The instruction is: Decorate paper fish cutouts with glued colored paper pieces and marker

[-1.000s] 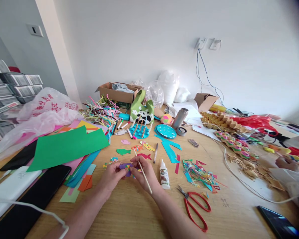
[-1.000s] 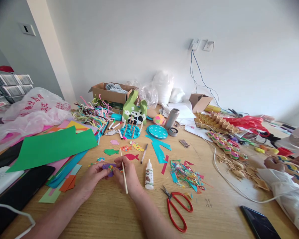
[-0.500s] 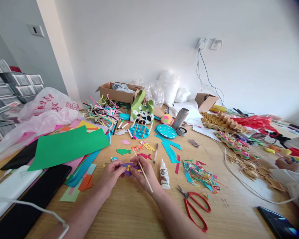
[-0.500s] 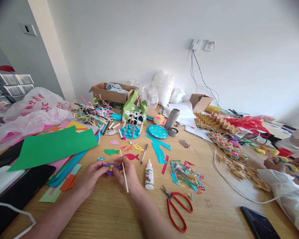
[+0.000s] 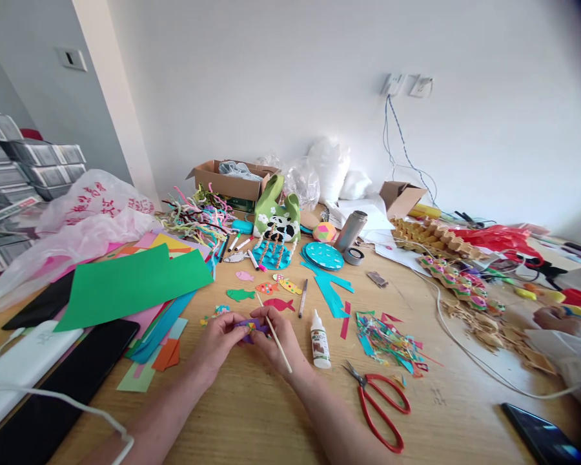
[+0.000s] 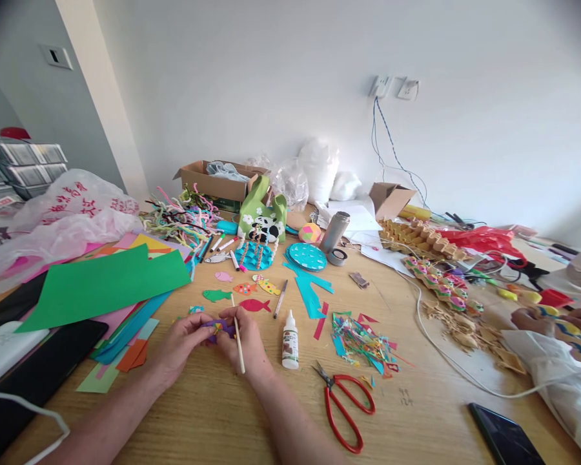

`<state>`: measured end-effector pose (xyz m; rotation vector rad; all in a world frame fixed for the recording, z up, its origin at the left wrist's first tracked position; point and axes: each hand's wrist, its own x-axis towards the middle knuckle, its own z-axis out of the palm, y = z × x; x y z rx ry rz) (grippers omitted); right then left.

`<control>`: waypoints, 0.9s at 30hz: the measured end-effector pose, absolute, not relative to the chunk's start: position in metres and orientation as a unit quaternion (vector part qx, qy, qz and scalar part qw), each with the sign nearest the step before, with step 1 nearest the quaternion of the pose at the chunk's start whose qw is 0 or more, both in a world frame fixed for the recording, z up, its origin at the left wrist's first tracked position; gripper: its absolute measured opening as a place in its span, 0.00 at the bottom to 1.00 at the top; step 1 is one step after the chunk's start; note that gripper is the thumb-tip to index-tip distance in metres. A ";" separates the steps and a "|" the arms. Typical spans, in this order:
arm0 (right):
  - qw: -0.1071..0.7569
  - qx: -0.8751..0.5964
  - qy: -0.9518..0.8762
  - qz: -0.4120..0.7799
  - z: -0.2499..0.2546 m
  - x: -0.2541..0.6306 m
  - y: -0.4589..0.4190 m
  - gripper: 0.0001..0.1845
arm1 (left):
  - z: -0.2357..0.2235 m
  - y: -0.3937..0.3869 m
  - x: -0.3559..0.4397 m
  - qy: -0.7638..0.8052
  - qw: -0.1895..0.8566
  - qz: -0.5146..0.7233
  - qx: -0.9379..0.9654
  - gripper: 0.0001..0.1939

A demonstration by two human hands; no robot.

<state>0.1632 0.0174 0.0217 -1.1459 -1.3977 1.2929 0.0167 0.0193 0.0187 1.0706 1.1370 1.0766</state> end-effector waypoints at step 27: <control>0.499 -0.472 -0.556 0.468 0.009 0.169 0.020 0.12 | 0.016 0.024 0.010 0.523 0.564 0.473 0.430 0.10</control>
